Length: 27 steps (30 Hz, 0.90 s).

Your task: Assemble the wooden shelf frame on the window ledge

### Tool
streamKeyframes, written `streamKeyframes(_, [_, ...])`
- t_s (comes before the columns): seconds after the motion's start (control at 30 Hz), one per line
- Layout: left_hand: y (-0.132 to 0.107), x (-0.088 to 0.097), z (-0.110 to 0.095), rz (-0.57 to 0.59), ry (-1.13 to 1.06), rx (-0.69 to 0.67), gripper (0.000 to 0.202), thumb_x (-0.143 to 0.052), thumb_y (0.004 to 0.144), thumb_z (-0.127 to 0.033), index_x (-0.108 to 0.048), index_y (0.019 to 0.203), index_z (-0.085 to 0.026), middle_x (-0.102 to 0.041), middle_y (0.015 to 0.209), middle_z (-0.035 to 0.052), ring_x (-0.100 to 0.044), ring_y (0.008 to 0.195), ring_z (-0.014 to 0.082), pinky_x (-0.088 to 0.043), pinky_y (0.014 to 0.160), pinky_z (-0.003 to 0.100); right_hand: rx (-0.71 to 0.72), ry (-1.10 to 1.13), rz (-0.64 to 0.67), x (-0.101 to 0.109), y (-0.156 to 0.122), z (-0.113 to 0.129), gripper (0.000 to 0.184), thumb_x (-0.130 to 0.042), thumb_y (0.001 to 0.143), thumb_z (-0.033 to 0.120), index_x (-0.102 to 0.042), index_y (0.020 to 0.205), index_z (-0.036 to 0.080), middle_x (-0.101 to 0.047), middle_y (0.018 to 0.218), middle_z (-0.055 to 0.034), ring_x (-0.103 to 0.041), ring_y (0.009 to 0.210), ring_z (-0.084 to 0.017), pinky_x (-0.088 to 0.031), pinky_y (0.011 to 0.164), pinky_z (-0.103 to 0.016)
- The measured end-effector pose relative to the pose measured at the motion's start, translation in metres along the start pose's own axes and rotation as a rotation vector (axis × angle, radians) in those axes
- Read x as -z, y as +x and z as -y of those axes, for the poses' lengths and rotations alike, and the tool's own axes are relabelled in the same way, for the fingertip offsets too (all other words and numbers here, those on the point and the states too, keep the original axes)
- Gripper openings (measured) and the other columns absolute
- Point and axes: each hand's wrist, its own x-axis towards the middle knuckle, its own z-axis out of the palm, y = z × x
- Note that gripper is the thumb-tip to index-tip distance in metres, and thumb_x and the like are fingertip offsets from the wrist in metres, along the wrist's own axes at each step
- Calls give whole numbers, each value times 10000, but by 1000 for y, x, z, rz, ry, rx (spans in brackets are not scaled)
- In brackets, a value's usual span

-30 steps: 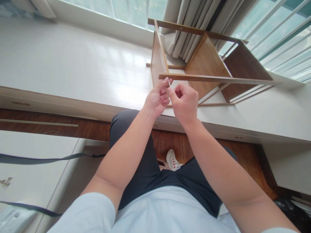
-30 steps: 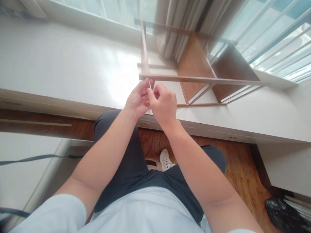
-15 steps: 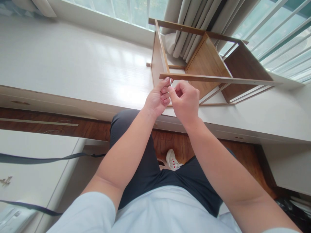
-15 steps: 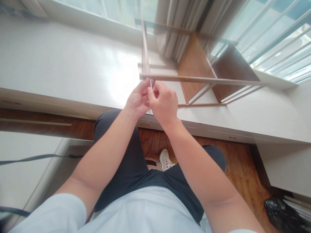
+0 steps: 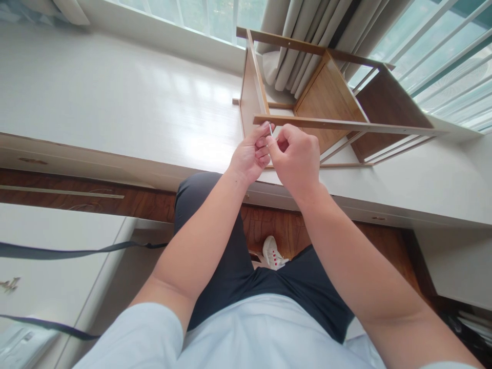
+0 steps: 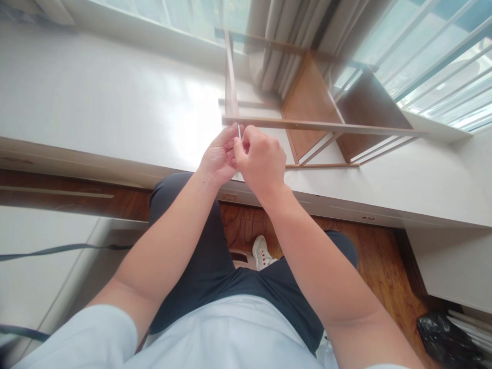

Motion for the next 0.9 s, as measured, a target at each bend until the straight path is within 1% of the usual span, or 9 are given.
streamKeyframes(0.13, [2, 2, 0, 21, 53, -7, 97, -706, 932, -304, -728, 980, -223, -627, 660, -37, -533, 461, 31, -282, 385, 123, 20, 20, 20, 3, 4, 0, 320, -651, 929, 330, -446, 716, 207, -438, 639, -12, -566, 821, -192, -471, 785, -336])
streamKeyframes(0.27, [2, 3, 0, 13, 39, -2, 106, -701, 938, -310, -729, 991, -222, -649, 696, -31, -539, 470, 28, -285, 391, 120, -7, 5, 32, 5, 6, 4, 345, -678, 909, 292, -438, 679, 202, -438, 625, -5, -543, 774, -177, -460, 784, -338])
streamKeyframes(0.4, [2, 2, 0, 21, 13, -10, 96, -685, 947, -284, -717, 1006, -216, -596, 653, -56, -461, 414, 4, -253, 377, 111, -41, -29, 62, 5, 4, 7, 329, -706, 892, 273, -481, 665, 192, -506, 639, 7, -472, 669, -129, -415, 735, -315])
streamKeyframes(0.5, [0, 0, 0, 21, 4, -16, 99, -692, 942, -274, -704, 1011, -205, -548, 625, -77, -376, 375, -15, -218, 368, 113, -43, 20, 25, 3, 2, 5, 335, -716, 900, 308, -516, 661, 185, -532, 632, 17, -445, 631, -103, -389, 690, -289])
streamKeyframes(0.6, [-2, -2, 1, 6, 2, -33, 111, -721, 920, -264, -691, 997, -189, -511, 605, -91, -323, 359, -18, -204, 356, 125, -87, 163, -5, -1, 0, -1, 370, -714, 917, 382, -543, 660, 178, -543, 611, 24, -455, 601, -85, -373, 628, -260])
streamKeyframes(0.73, [-3, -3, 1, -4, 45, -69, 103, -715, 921, -265, -691, 981, -185, -462, 572, -95, -339, 363, -6, -243, 364, 123, -209, 437, 10, -7, -4, -3, 431, -737, 898, 485, -545, 666, 177, -566, 599, 19, -483, 552, -73, -354, 538, -227])
streamKeyframes(0.8, [-2, -3, 1, -7, 70, -83, 100, -691, 939, -278, -694, 982, -188, -448, 564, -93, -359, 366, -1, -270, 376, 116, -294, 594, 51, -10, -6, -2, 442, -745, 884, 519, -550, 682, 178, -587, 601, 17, -462, 491, -63, -323, 481, -220])
streamKeyframes(0.9, [-2, -4, 2, -8, 88, -83, 126, -695, 940, -307, -695, 997, -194, -447, 568, -91, -370, 367, 4, -291, 378, 113, -423, 801, 152, -11, -8, -3, 459, -771, 848, 563, -572, 713, 173, -626, 631, 7, -414, 424, -47, -256, 413, -220])
